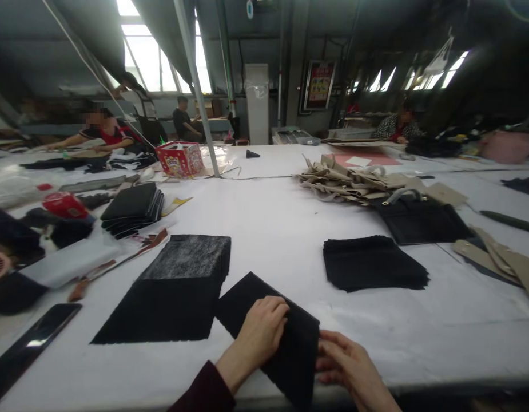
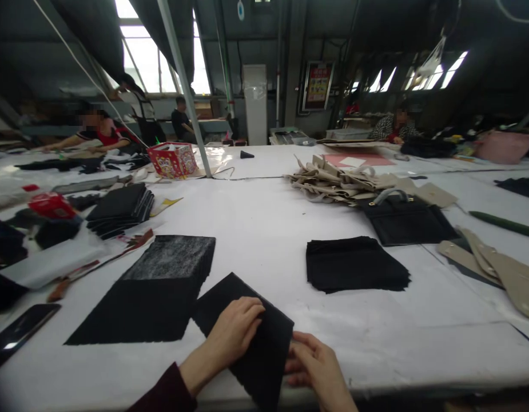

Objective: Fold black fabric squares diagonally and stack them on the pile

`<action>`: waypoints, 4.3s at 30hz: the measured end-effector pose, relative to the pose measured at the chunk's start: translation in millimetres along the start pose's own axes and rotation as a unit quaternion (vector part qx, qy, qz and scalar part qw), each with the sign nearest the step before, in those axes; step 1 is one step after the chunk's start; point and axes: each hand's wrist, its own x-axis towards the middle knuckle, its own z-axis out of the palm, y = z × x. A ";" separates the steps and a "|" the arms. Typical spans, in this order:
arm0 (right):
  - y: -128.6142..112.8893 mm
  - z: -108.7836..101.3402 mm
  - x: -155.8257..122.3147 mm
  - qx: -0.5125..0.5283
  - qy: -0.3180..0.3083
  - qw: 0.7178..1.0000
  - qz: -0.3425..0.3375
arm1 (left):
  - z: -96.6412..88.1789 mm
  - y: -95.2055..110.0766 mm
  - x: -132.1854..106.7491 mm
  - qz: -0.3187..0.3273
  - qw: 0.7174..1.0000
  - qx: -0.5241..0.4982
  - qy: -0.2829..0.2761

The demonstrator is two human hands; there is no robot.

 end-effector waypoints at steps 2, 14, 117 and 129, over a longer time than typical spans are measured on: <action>-5.1 -15.1 3.2 -0.015 0.043 0.999 -0.001 | -0.6 -14.2 -2.1 -0.024 0.998 0.049 0.010; -72.1 27.3 71.6 -0.529 0.072 0.785 -0.313 | 22.5 17.3 15.4 -0.015 0.998 0.051 0.014; -11.1 62.6 116.2 -0.627 0.100 0.586 -0.504 | 13.7 -65.2 44.6 -0.019 0.992 0.120 0.025; -9.9 62.1 117.0 -0.626 0.105 0.583 -0.507 | 8.4 -64.0 46.3 -0.020 0.988 0.150 0.020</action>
